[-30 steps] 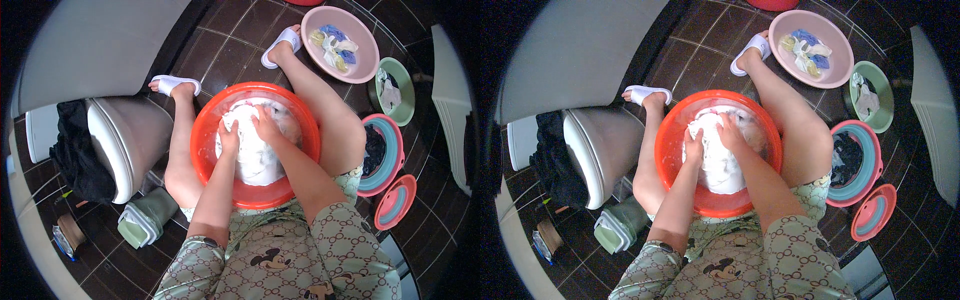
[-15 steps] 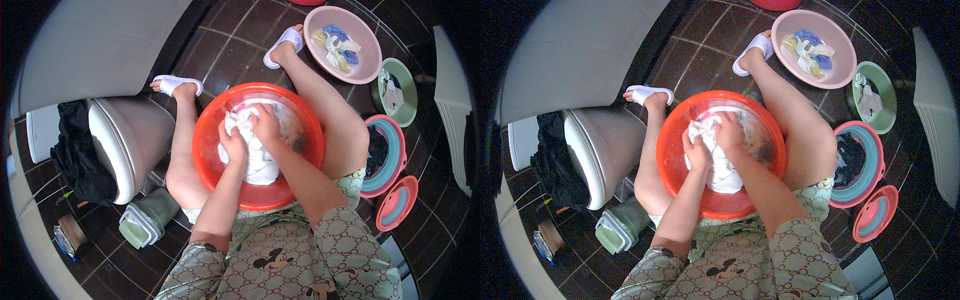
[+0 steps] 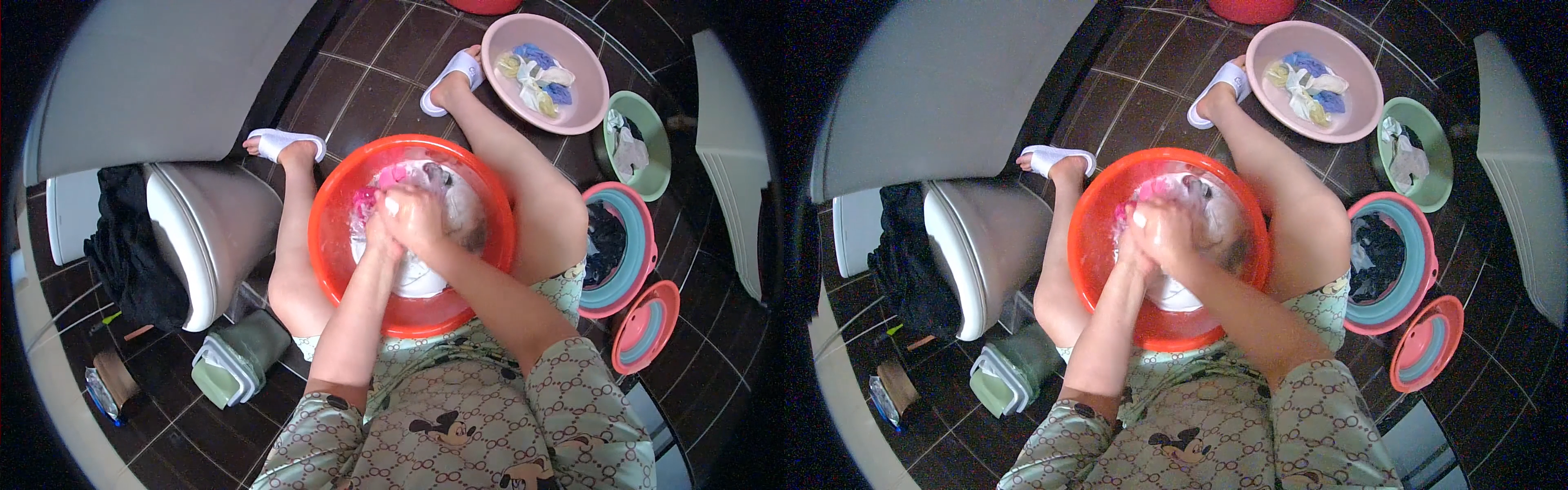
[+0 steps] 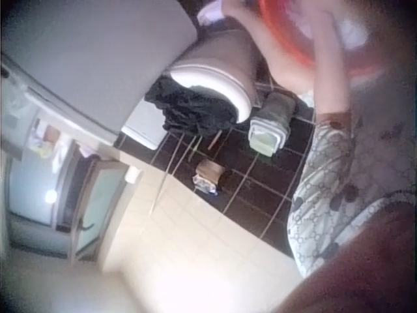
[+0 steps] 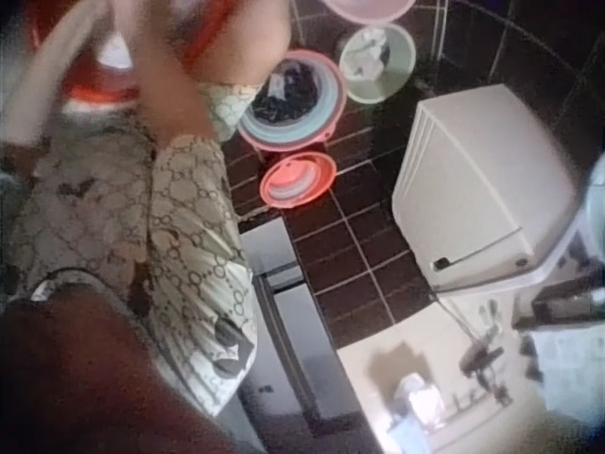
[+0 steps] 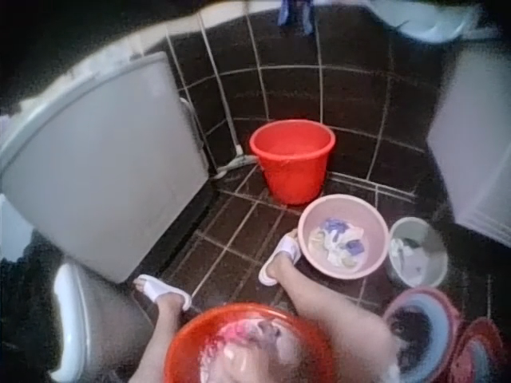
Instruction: The person washes clothes in a basin by hand. They scrub a white garment and a pink garment in soapy water, wring them out, and then scrub a grey garment in the same basin while sitting on the floor.
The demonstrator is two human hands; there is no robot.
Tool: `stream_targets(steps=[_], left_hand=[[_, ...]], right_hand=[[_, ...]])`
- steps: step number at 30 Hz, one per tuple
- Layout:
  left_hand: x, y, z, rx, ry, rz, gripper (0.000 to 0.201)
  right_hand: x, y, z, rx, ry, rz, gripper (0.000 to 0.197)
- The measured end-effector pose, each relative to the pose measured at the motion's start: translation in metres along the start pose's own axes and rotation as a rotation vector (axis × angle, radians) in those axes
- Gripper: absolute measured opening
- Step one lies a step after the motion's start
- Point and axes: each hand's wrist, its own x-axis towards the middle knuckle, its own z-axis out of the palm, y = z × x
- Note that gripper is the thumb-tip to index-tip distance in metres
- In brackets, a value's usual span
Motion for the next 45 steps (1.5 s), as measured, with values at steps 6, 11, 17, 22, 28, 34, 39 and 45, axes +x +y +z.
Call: stream_targets(steps=[6, 11, 17, 22, 28, 34, 39, 45], left_hand=[[0.011, -0.008, -0.029, 0.003, -0.368, -0.133, 0.034], [-0.009, -0.011, -0.02, -0.412, -0.961, -0.043, 0.036], [-0.054, 0.004, 0.014, 0.17, -0.078, -0.127, 0.041], [-0.072, 0.045, 0.0, 0.197, -0.075, -0.097, 0.063], [-0.099, 0.074, 0.005, 0.513, -0.181, 0.136, 0.053], [-0.114, 0.074, 0.026, 0.901, -0.391, 0.365, 0.021], [-0.113, 0.082, 0.023, 1.161, -0.457, 0.58, 0.044], [-0.077, 0.075, -0.027, 1.594, -0.457, 0.554, 0.05]], right_hand=[[-0.012, 0.0, -0.007, 0.102, -0.075, 0.043, 0.016], [-0.02, -0.028, -0.006, 0.035, 0.081, -0.148, 0.023], [0.009, 0.024, -0.02, -0.103, -0.139, 0.22, 0.031], [0.012, -0.002, -0.064, 0.207, -0.217, 0.429, 0.038], [0.007, 0.024, -0.088, 0.314, -0.397, 0.165, 0.036], [0.002, -0.033, -0.09, 0.182, -0.58, -0.185, 0.075], [0.02, -0.007, -0.092, 0.198, -0.805, -0.07, 0.044], [0.033, -0.03, -0.121, 0.54, -0.704, 0.265, 0.034]])
